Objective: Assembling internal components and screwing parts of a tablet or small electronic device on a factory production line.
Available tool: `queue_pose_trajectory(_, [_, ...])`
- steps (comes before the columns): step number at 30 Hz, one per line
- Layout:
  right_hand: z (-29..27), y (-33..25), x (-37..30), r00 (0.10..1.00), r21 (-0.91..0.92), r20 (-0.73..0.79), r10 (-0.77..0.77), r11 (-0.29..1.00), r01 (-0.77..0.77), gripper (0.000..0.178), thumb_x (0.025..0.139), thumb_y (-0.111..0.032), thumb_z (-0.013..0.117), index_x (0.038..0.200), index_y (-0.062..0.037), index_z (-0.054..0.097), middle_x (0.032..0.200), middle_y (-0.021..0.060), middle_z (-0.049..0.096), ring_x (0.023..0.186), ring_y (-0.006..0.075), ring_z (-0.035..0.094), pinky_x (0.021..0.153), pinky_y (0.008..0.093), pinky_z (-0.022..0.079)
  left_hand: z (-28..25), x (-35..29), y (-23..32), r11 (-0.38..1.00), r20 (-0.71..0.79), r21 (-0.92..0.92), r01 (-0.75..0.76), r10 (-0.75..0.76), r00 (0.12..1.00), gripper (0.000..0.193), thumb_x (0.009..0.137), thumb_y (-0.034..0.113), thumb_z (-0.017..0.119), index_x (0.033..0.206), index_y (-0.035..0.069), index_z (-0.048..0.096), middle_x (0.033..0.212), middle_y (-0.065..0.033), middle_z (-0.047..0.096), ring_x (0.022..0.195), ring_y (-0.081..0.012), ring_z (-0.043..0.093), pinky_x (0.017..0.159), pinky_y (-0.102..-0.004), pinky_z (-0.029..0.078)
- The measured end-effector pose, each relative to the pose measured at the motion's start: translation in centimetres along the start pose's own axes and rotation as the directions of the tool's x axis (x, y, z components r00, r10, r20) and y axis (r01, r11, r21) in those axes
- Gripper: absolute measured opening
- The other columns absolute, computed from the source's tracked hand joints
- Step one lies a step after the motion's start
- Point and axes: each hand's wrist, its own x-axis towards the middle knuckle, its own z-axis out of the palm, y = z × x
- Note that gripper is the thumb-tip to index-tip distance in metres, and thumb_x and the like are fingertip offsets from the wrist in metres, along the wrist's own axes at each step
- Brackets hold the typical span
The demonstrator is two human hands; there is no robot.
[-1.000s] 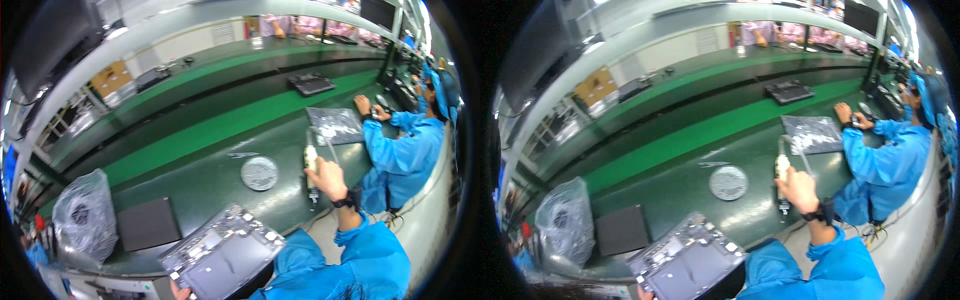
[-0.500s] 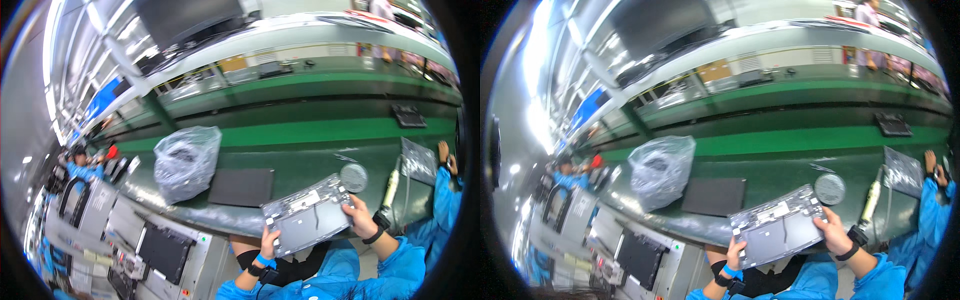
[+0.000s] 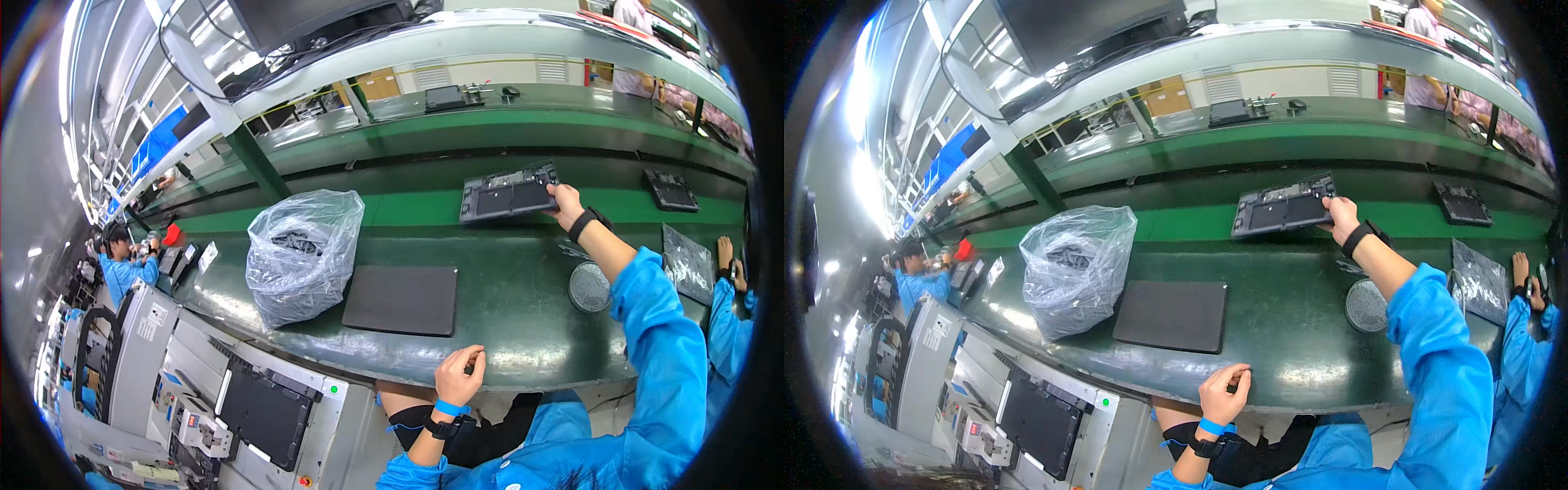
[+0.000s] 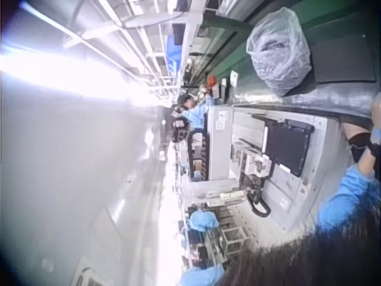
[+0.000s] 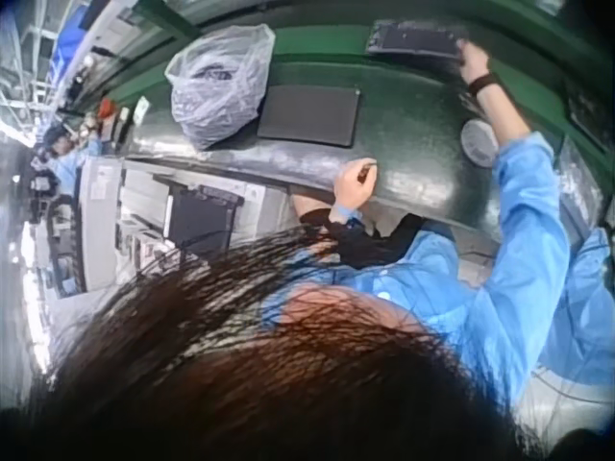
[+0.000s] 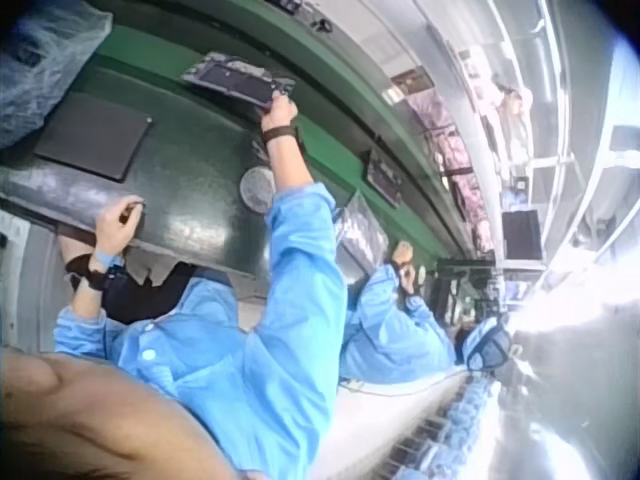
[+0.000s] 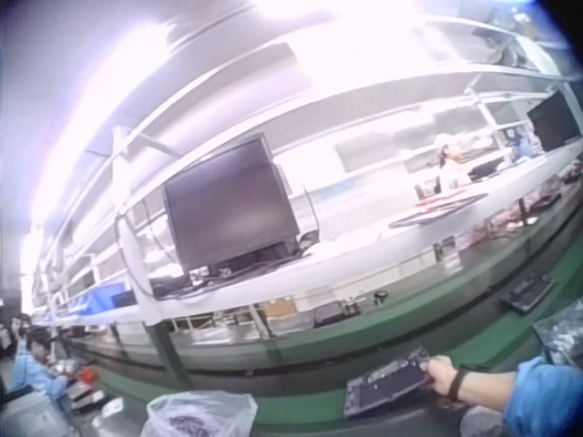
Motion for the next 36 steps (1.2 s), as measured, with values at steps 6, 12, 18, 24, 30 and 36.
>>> queue_pose_trajectory(6, [-0.1, 2.8, 9.3, 0.968, -0.686, -0.099, -0.232, 0.721, 0.103, 0.049, 0.088, -0.022, 0.064, 0.13, 0.0007, 0.052, 0.122, 0.0181, 0.061, 0.108, 0.0323, 0.061, 0.096, 0.0486, 0.046, 0.7, 0.2, 0.3, 0.996, -0.011, -0.078, 0.038, -0.039, 0.999, 0.008, 0.083, 0.009, 0.07, 0.089, 0.005, 0.073, 0.078, -0.0094, 0.071, 0.064, -0.0185, 0.069, 0.059, -0.0283, 0.054])
queue_pose_trajectory(12, [19.2, 0.0, -5.4, 0.584, -0.312, 0.567, -0.581, 0.505, 0.805, 0.041, 0.084, -0.017, 0.067, 0.12, -0.0009, 0.06, 0.112, 0.0205, 0.067, 0.099, 0.0318, 0.067, 0.086, 0.0395, 0.053, 0.2, 0.6, 0.5, 0.997, -0.025, -0.008, -0.074, 0.074, 0.997, 0.002, 0.081, 0.007, 0.07, 0.082, 0.005, 0.07, 0.071, -0.0073, 0.068, 0.059, -0.0195, 0.065, 0.056, -0.0298, 0.052])
queue_pose_trajectory(18, [38.8, 3.1, -20.2, -0.055, 0.221, 0.931, -0.361, 0.437, 0.872, 0.019, 0.085, -0.011, 0.059, 0.098, -0.0003, 0.069, 0.094, 0.016, 0.071, 0.09, 0.0305, 0.069, 0.081, 0.0388, 0.053, -1.1, 0.6, -0.9, 0.996, -0.04, -0.04, -0.078, 0.076, 0.996, 0.004, 0.079, 0.006, 0.07, 0.082, 0.006, 0.067, 0.072, -0.008, 0.065, 0.063, -0.0256, 0.062, 0.059, -0.0339, 0.051])
queue_pose_trajectory(24, [45.8, 8.0, -21.6, -0.143, 0.144, 0.985, 0.093, -0.004, 0.99, 0.076, 0.077, -0.038, 0.071, 0.142, -0.0093, 0.042, 0.136, 0.0247, 0.05, 0.127, 0.042, 0.047, 0.102, 0.0486, 0.045, -0.8, -0.6, -1.9, 0.969, 0.001, -0.195, -0.154, 0.157, 0.988, 0.006, 0.082, 0.008, 0.064, 0.083, 0.003, 0.061, 0.082, -0.0124, 0.064, 0.075, -0.0317, 0.062, 0.068, -0.0415, 0.051])
queue_pose_trajectory(30, [46.1, 8.6, -25.1, -0.011, 0.085, 0.952, 0.307, -0.226, 0.971, 0.093, 0.065, -0.036, 0.078, 0.146, -0.0125, 0.039, 0.131, 0.0226, 0.048, 0.118, 0.042, 0.053, 0.092, 0.0513, 0.051, -1.2, -1.0, -2.9, 0.967, 0.038, -0.241, -0.083, 0.094, 0.995, 0.016, 0.076, 0.013, 0.067, 0.083, 0.003, 0.057, 0.08, -0.014, 0.058, 0.077, -0.0347, 0.057, 0.069, -0.0439, 0.048])
queue_pose_trajectory(36, [45.9, 8.2, -26.8, 0.105, -0.055, 0.975, 0.196, -0.247, 0.967, 0.079, 0.067, -0.023, 0.073, 0.14, -0.0121, 0.045, 0.127, 0.0247, 0.049, 0.116, 0.0439, 0.054, 0.086, 0.0509, 0.054, -1.4, -1.2, -2.5, 0.94, 0.046, -0.308, -0.148, 0.17, 0.984, 0.012, 0.078, 0.01, 0.064, 0.084, 0.002, 0.057, 0.082, -0.0149, 0.059, 0.079, -0.0343, 0.057, 0.071, -0.0434, 0.048])
